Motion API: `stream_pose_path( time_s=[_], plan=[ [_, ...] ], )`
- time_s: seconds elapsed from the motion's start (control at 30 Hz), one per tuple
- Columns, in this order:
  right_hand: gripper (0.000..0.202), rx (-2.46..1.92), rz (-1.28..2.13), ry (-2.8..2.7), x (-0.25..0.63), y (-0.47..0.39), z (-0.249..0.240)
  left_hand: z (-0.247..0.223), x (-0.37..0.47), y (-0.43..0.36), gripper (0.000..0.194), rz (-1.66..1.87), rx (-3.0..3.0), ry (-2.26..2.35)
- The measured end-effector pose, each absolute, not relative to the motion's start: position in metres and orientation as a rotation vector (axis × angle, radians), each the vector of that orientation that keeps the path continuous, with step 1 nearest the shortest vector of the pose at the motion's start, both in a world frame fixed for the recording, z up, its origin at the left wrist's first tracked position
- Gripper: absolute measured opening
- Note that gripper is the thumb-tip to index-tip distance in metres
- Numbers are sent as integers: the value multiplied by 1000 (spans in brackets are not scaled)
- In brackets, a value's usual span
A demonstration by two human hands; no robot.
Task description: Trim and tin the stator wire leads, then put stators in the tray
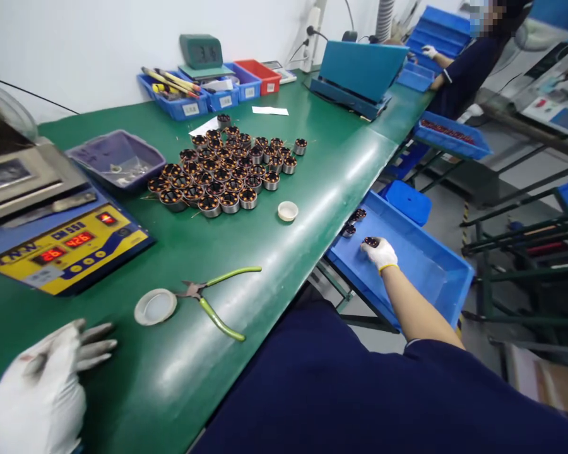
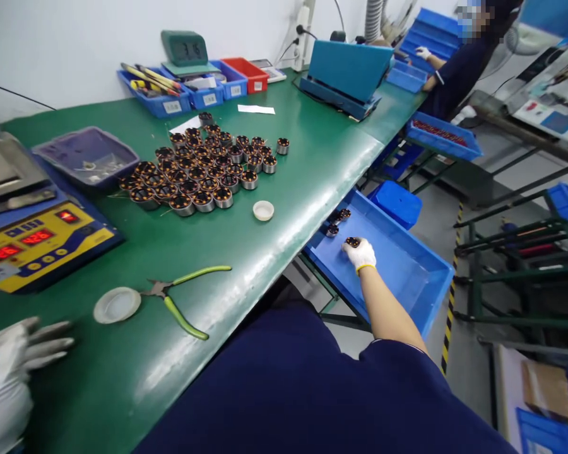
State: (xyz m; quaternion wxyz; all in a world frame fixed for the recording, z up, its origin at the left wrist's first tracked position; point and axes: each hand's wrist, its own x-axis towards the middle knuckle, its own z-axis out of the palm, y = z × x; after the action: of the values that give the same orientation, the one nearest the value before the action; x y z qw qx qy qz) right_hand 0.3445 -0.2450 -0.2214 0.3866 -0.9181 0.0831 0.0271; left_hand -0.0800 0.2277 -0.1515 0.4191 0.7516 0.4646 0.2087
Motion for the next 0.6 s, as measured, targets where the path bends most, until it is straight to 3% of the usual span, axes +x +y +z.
stream_pose_path(
  time_s=[0.13,0.3,0.4,0.5,0.6],
  plan=[
    [25,-2408,104,224,348,-233,-227,-114,-60,193,12,640,1628,1271],
    [85,-2399,-299,108,360,-188,-183,-104,-52,188,18,702,1609,1303],
    [81,-2241,-575,-649,348,-122,-151,-111,-55,194,23,685,1599,1276],
    [77,-2166,-477,-1340,331,-35,-127,-116,-58,195,31,715,1579,1270],
    [60,-2368,-381,-1571,318,37,-114,-120,-59,193,39,761,1579,1271]
  ],
)
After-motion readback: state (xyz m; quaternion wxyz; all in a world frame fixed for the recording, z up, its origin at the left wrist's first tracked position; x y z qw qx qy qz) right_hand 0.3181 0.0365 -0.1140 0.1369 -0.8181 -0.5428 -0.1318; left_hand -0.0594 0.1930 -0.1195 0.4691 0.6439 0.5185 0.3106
